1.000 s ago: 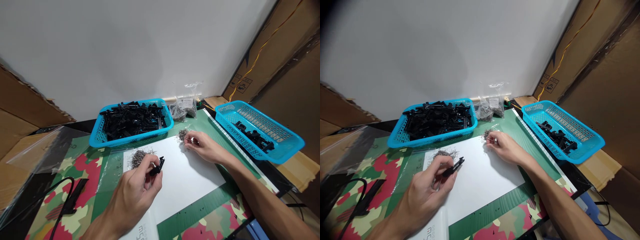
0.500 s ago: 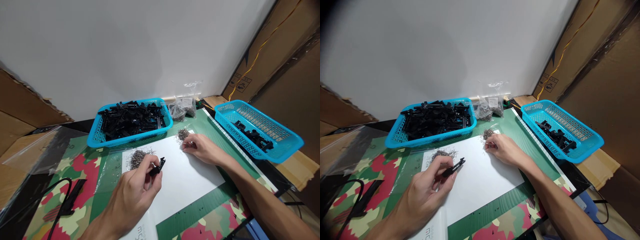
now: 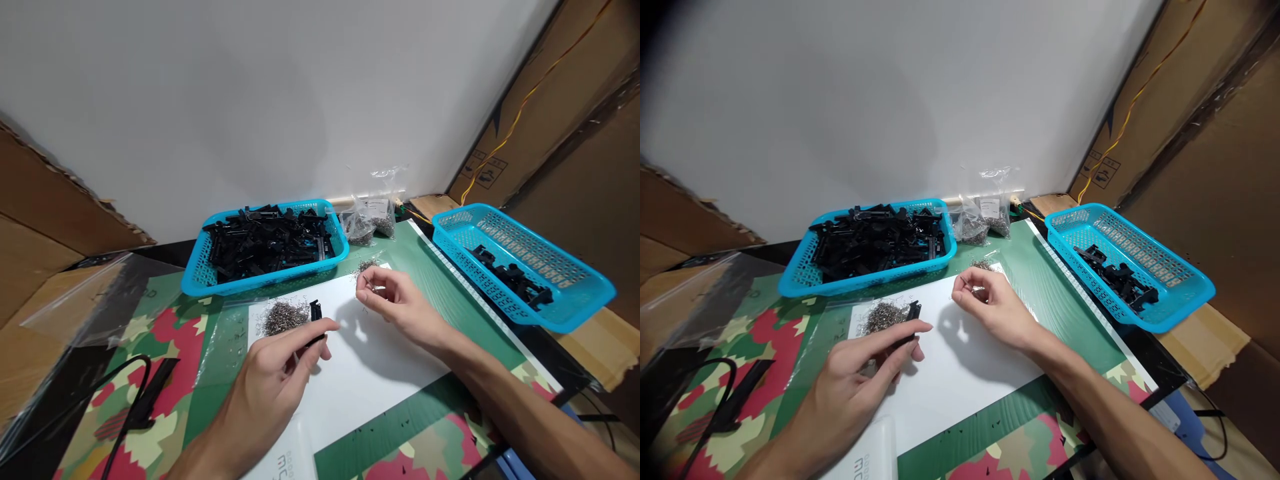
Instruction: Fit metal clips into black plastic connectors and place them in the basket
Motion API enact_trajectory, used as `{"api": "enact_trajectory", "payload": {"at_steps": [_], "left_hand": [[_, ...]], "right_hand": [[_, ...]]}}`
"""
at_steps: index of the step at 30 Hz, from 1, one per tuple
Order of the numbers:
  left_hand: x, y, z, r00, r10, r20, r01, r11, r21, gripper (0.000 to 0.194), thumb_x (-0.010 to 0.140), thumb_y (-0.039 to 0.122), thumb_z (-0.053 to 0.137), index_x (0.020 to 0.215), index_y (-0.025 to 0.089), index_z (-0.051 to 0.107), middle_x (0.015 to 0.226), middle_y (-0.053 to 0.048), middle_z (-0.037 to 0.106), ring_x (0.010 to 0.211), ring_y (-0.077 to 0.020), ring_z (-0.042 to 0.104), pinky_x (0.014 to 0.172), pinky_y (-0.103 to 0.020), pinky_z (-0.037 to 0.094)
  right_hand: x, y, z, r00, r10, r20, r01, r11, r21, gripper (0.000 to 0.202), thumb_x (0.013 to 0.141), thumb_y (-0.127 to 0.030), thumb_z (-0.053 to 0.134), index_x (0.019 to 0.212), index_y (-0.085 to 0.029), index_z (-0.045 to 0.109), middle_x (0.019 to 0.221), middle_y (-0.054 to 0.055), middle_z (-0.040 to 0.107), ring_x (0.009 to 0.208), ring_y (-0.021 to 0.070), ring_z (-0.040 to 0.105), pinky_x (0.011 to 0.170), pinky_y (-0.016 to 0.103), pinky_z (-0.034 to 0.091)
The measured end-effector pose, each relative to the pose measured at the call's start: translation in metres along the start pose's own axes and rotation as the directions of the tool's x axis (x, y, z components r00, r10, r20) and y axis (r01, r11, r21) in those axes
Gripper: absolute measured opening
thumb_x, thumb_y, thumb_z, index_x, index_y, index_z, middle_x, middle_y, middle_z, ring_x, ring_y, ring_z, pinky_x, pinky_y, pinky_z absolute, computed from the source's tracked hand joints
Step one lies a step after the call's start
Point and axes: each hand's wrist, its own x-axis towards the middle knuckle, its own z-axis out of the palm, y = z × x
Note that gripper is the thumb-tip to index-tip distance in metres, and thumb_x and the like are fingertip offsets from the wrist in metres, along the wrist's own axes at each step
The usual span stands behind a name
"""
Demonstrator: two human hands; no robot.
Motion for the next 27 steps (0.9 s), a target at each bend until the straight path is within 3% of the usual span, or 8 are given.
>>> {"api": "enact_trajectory", "payload": {"at_steps": [6,10,14,18,27], "left_hand": [[0.001,0.003,-0.001,0.986,-0.161,0.048,0.166,0.978,-0.129,0.038,0.102,0.050,0.065,0.127,0.023,0.075,0.090,-0.001,0.080,0.068,-0.0155,0.068,0.059,-0.024,0.052],[0.002,0.003,-0.001,0.983,-0.160,0.089,0.174,0.966,-0.190,0.036,0.107,0.051,0.057,0.129,0.026,0.072,0.083,0.003,0.075,0.064,-0.0123,0.062,0.061,-0.023,0.050],[0.004,0.000,0.000,0.985,-0.148,0.084,0.160,0.974,-0.161,0.033,0.105,0.052,0.062,0.125,0.028,0.072,0.085,0.004,0.072,0.064,-0.0113,0.059,0.059,-0.022,0.046],[0.004,-0.002,0.002,0.987,-0.148,0.058,0.154,0.980,-0.127,0.031,0.104,0.052,0.063,0.117,0.026,0.075,0.082,0.004,0.073,0.059,-0.0108,0.058,0.055,-0.022,0.046],[-0.001,-0.004,0.003,0.983,-0.183,0.009,0.181,0.963,-0.200,0.028,0.102,0.049,0.066,0.108,0.023,0.073,0.076,0.003,0.076,0.051,-0.0103,0.061,0.048,-0.019,0.050]], "right_hand": [[-0.007,0.009,0.038,0.994,0.105,0.039,-0.112,0.930,0.350,0.032,0.091,-0.046,0.082,0.090,-0.019,0.065,0.073,-0.005,0.046,0.059,0.0091,0.036,0.053,0.024,0.029],[-0.012,0.016,0.053,0.982,0.149,0.115,-0.187,0.849,0.495,0.031,0.093,-0.046,0.080,0.090,-0.019,0.064,0.066,-0.006,0.049,0.054,0.0082,0.031,0.050,0.025,0.021],[-0.016,0.018,0.062,0.976,0.164,0.143,-0.217,0.736,0.642,0.028,0.095,-0.040,0.080,0.090,-0.019,0.062,0.065,-0.006,0.054,0.052,0.0073,0.027,0.050,0.026,0.015],[-0.018,0.019,0.066,0.972,0.179,0.154,-0.235,0.697,0.678,0.028,0.093,-0.038,0.082,0.089,-0.018,0.062,0.063,-0.007,0.052,0.052,0.0073,0.025,0.050,0.026,0.014],[-0.019,0.021,0.068,0.969,0.204,0.140,-0.245,0.714,0.656,0.031,0.091,-0.041,0.084,0.088,-0.018,0.063,0.064,-0.008,0.045,0.052,0.0066,0.023,0.049,0.025,0.016]]}}
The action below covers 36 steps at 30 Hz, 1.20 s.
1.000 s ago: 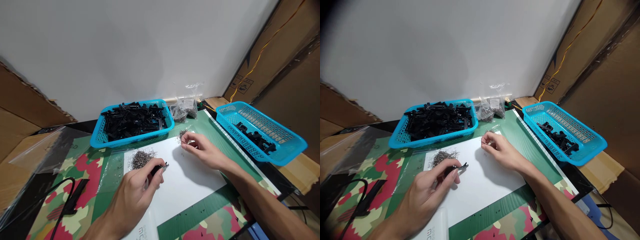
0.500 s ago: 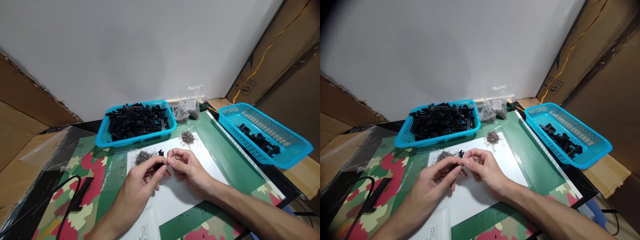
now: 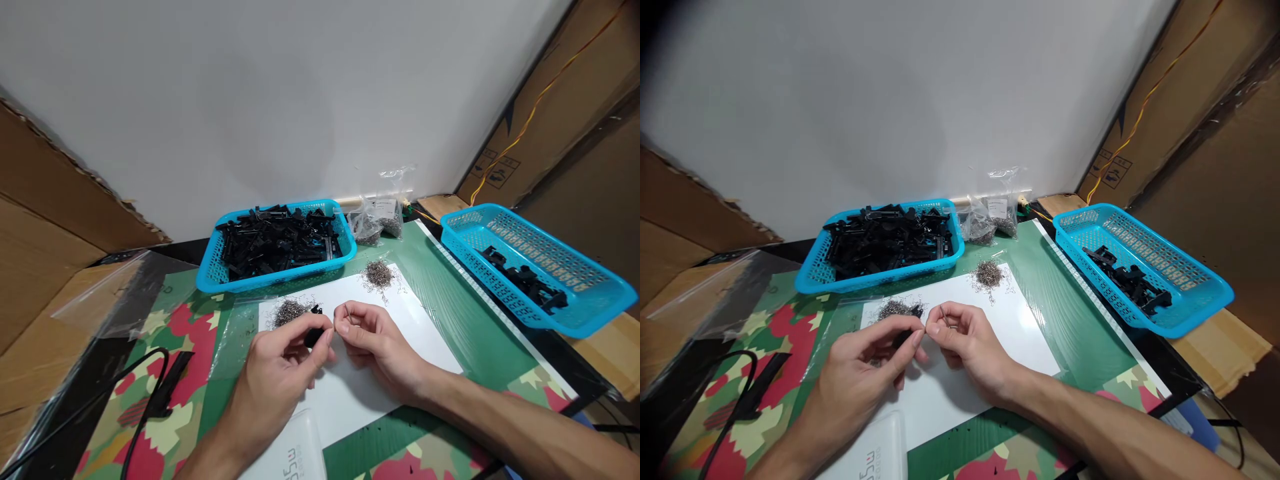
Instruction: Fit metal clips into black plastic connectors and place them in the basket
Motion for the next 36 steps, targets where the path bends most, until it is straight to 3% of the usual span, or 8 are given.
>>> {"api": "enact_trajectory", "payload": {"at_steps": [7,14,24,30,36], "left_hand": [[0.000,0.004,0.000,0.999,0.038,-0.024,-0.038,0.999,0.018,0.025,0.103,0.049,0.065,0.101,0.024,0.071,0.073,0.004,0.074,0.052,-0.0095,0.057,0.048,-0.018,0.048],[0.001,0.005,0.000,0.998,-0.042,-0.043,0.041,0.999,-0.019,0.028,0.102,0.053,0.064,0.103,0.025,0.068,0.071,0.004,0.072,0.049,-0.0097,0.057,0.045,-0.018,0.046],[-0.001,0.011,0.000,0.999,-0.033,0.042,0.033,0.999,-0.014,0.029,0.106,0.052,0.059,0.111,0.024,0.065,0.072,0.005,0.071,0.055,-0.0108,0.058,0.052,-0.020,0.047],[-0.001,0.007,-0.001,1.000,0.001,0.031,-0.003,0.999,0.053,0.027,0.106,0.049,0.059,0.111,0.023,0.067,0.070,0.005,0.071,0.057,-0.0122,0.057,0.053,-0.023,0.045],[-0.001,0.009,-0.001,0.999,0.027,0.042,-0.032,0.992,0.123,0.024,0.108,0.047,0.056,0.108,0.025,0.065,0.065,0.008,0.068,0.055,-0.0116,0.055,0.054,-0.023,0.042]], "right_hand": [[0.000,-0.002,-0.002,1.000,-0.003,-0.001,0.003,0.993,-0.116,0.032,0.090,-0.046,0.084,0.090,-0.018,0.066,0.065,-0.007,0.048,0.053,0.0073,0.030,0.050,0.025,0.018],[0.001,-0.006,-0.003,0.992,-0.129,0.016,0.127,0.935,-0.331,0.033,0.093,-0.047,0.081,0.087,-0.017,0.069,0.066,-0.005,0.048,0.063,0.0102,0.036,0.059,0.026,0.028],[-0.001,0.000,-0.003,0.967,-0.244,-0.078,0.198,0.905,-0.376,0.030,0.095,-0.047,0.078,0.091,-0.019,0.070,0.073,-0.003,0.053,0.064,0.0118,0.041,0.061,0.027,0.032],[-0.002,-0.002,-0.003,0.971,-0.232,-0.066,0.181,0.881,-0.438,0.029,0.095,-0.049,0.077,0.091,-0.020,0.073,0.065,-0.005,0.045,0.062,0.0134,0.037,0.060,0.029,0.030],[-0.003,-0.014,-0.007,0.967,-0.253,-0.039,0.198,0.836,-0.513,0.025,0.097,-0.046,0.074,0.097,-0.021,0.072,0.070,-0.003,0.051,0.064,0.0141,0.043,0.060,0.029,0.033]]}}
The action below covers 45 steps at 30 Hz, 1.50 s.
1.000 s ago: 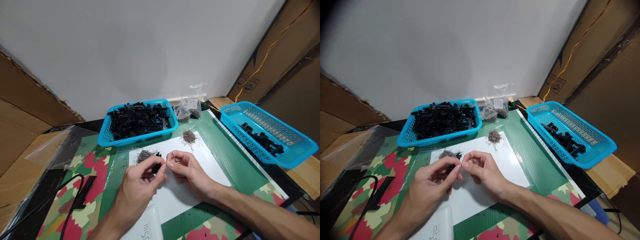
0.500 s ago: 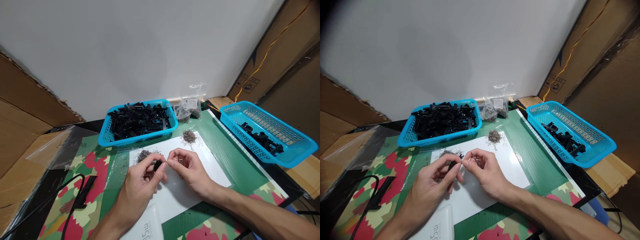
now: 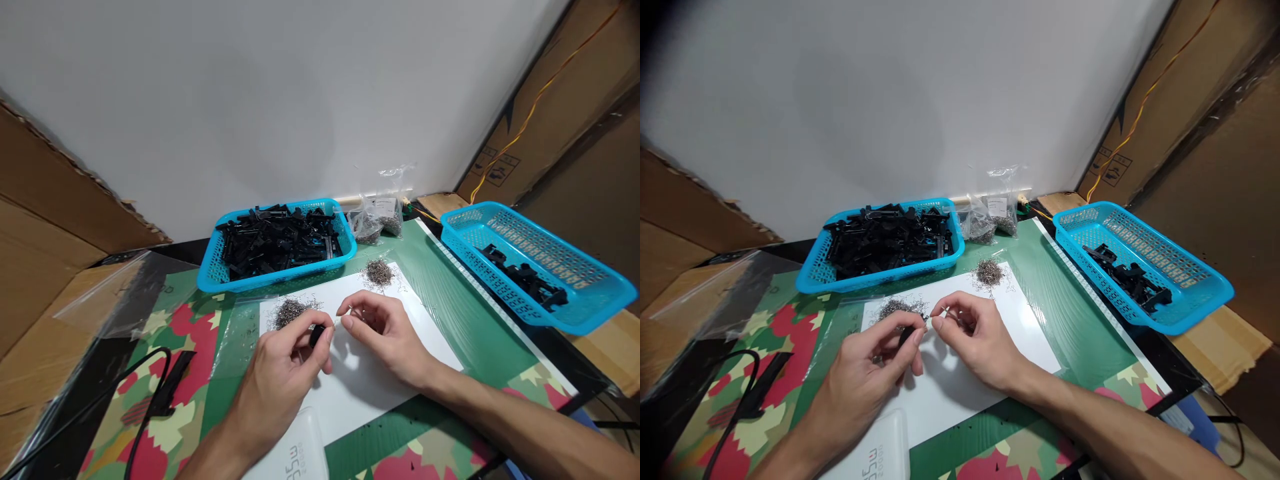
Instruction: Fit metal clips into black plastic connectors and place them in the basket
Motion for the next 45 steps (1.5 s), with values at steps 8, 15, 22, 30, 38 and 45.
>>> {"api": "enact_trajectory", "payload": {"at_steps": [8,15,22,30,38,45], "left_hand": [[0.001,0.000,0.000,0.998,0.005,0.067,-0.009,0.998,0.062,0.024,0.109,0.045,0.053,0.110,0.025,0.066,0.065,0.008,0.069,0.056,-0.0125,0.060,0.057,-0.024,0.042],[0.004,-0.003,0.002,0.985,-0.010,0.172,-0.014,0.990,0.138,0.027,0.113,0.043,0.041,0.123,0.028,0.060,0.074,0.006,0.069,0.063,-0.0143,0.061,0.063,-0.025,0.042],[0.004,-0.013,0.006,0.970,-0.092,0.226,0.050,0.981,0.188,0.034,0.113,0.036,0.033,0.146,0.027,0.039,0.075,0.006,0.060,0.059,-0.0153,0.051,0.058,-0.026,0.034],[0.006,0.003,0.000,0.961,-0.107,0.256,0.044,0.970,0.240,0.038,0.112,0.041,0.036,0.137,0.029,0.063,0.087,0.002,0.072,0.075,-0.0188,0.064,0.066,-0.027,0.040],[0.005,-0.002,0.005,0.975,0.004,0.224,-0.057,0.971,0.231,0.034,0.107,0.034,0.047,0.126,0.027,0.074,0.078,0.001,0.074,0.072,-0.0193,0.068,0.066,-0.027,0.043],[0.005,0.002,0.005,0.966,-0.059,0.251,-0.002,0.972,0.236,0.034,0.108,0.038,0.046,0.128,0.028,0.071,0.082,0.001,0.073,0.077,-0.0201,0.067,0.069,-0.029,0.042]], "right_hand": [[0.000,-0.004,-0.008,0.994,-0.087,0.071,0.102,0.965,-0.243,0.017,0.099,-0.035,0.069,0.094,-0.021,0.074,0.070,-0.002,0.054,0.063,0.0138,0.044,0.059,0.028,0.034],[0.005,-0.010,-0.016,0.994,-0.067,0.087,0.087,0.962,-0.257,0.010,0.094,-0.027,0.068,0.088,-0.020,0.072,0.069,-0.003,0.055,0.062,0.0127,0.046,0.058,0.027,0.036],[0.019,-0.010,-0.039,0.995,-0.026,-0.097,-0.009,0.939,-0.343,0.009,0.083,-0.022,0.068,0.075,-0.018,0.071,0.059,-0.005,0.046,0.056,0.0110,0.038,0.054,0.027,0.029],[0.018,-0.009,-0.037,0.998,0.063,-0.009,-0.061,0.892,-0.448,0.019,0.082,-0.018,0.063,0.066,-0.017,0.073,0.057,-0.003,0.047,0.056,0.0105,0.038,0.052,0.027,0.026],[0.018,-0.002,-0.038,0.994,0.101,-0.032,-0.105,0.884,-0.456,0.013,0.077,-0.016,0.067,0.071,-0.015,0.079,0.057,-0.002,0.057,0.055,0.0109,0.045,0.052,0.025,0.033],[0.017,0.001,-0.038,0.995,0.091,-0.036,-0.096,0.868,-0.487,0.014,0.078,-0.018,0.067,0.070,-0.016,0.078,0.058,-0.002,0.056,0.055,0.0106,0.045,0.052,0.026,0.034]]}}
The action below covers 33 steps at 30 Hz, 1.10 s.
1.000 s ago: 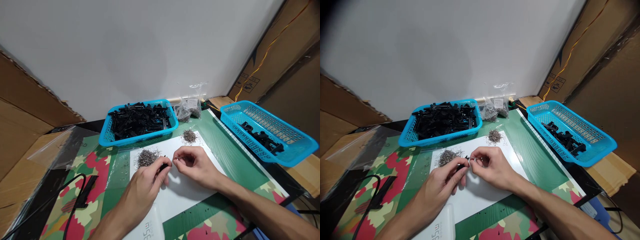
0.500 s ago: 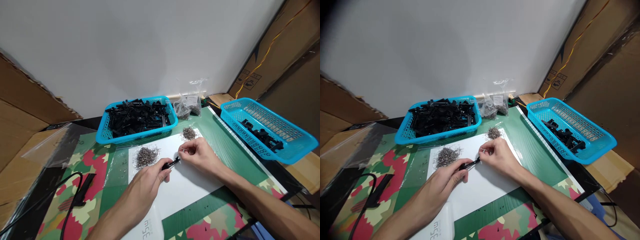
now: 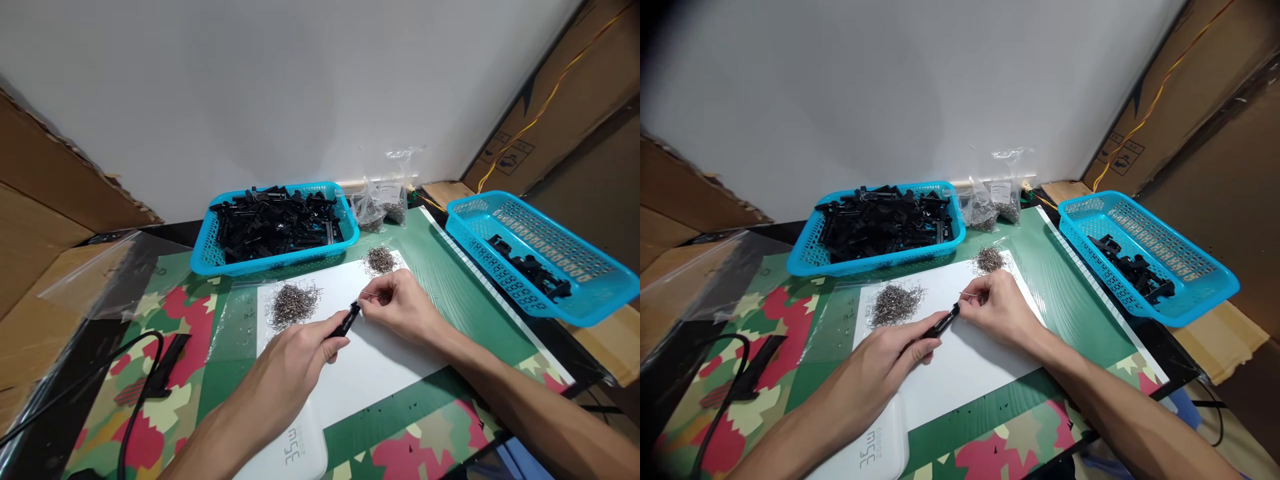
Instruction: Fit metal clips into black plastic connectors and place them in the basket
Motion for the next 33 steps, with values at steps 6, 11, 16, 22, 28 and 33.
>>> {"api": "enact_trajectory", "payload": {"at_steps": [6,11,16,22,28,33], "left_hand": [[-0.0008,0.0008,0.0006,1.000,-0.002,0.008,0.002,1.000,0.006,0.037,0.110,0.036,0.044,0.138,0.028,0.066,0.083,0.002,0.072,0.078,-0.0197,0.063,0.069,-0.030,0.039],[0.0000,0.0009,0.0007,0.999,0.031,-0.010,-0.031,0.999,0.022,0.028,0.109,0.034,0.045,0.122,0.026,0.069,0.078,0.003,0.069,0.073,-0.0186,0.061,0.067,-0.030,0.037],[-0.0009,0.0006,0.0001,1.000,0.030,-0.004,-0.030,0.999,0.037,0.027,0.110,0.038,0.046,0.119,0.026,0.069,0.084,0.002,0.074,0.075,-0.0188,0.064,0.066,-0.030,0.037],[-0.0014,-0.0017,0.0015,0.999,0.033,-0.007,-0.033,0.998,0.047,0.029,0.111,0.038,0.046,0.123,0.026,0.070,0.089,0.001,0.077,0.080,-0.0202,0.069,0.067,-0.030,0.040],[-0.0005,-0.0022,0.0011,1.000,0.018,0.005,-0.019,0.998,0.062,0.031,0.111,0.041,0.046,0.129,0.028,0.068,0.093,0.001,0.078,0.082,-0.0215,0.069,0.069,-0.031,0.041],[-0.0022,-0.0022,0.0007,1.000,0.018,0.014,-0.019,0.998,0.058,0.030,0.111,0.039,0.045,0.125,0.027,0.068,0.086,0.002,0.075,0.081,-0.0212,0.069,0.068,-0.031,0.040]], "right_hand": [[-0.0019,-0.0010,0.0024,1.000,0.001,-0.013,-0.001,1.000,-0.001,0.015,0.079,-0.020,0.067,0.068,-0.016,0.076,0.057,-0.003,0.053,0.056,0.0105,0.044,0.053,0.026,0.034],[-0.0014,-0.0015,0.0020,0.999,0.033,-0.033,-0.032,0.999,0.022,0.013,0.078,-0.020,0.068,0.068,-0.015,0.075,0.057,-0.003,0.054,0.055,0.0097,0.043,0.051,0.025,0.033],[-0.0016,-0.0012,0.0030,1.000,0.009,-0.020,-0.009,1.000,0.014,0.013,0.078,-0.019,0.066,0.067,-0.016,0.073,0.057,-0.004,0.053,0.055,0.0090,0.044,0.051,0.024,0.032],[-0.0044,-0.0002,0.0065,0.997,-0.052,-0.048,0.048,0.995,-0.085,0.013,0.079,-0.016,0.064,0.067,-0.017,0.070,0.056,-0.005,0.054,0.054,0.0086,0.045,0.052,0.023,0.033],[-0.0047,0.0021,0.0080,0.991,-0.112,-0.073,0.104,0.988,-0.111,0.013,0.080,-0.015,0.065,0.069,-0.017,0.070,0.057,-0.005,0.055,0.055,0.0088,0.047,0.055,0.023,0.034],[-0.0048,0.0019,0.0099,0.989,-0.124,-0.081,0.111,0.982,-0.156,0.014,0.078,-0.013,0.067,0.065,-0.017,0.068,0.056,-0.006,0.053,0.055,0.0087,0.046,0.055,0.023,0.033]]}}
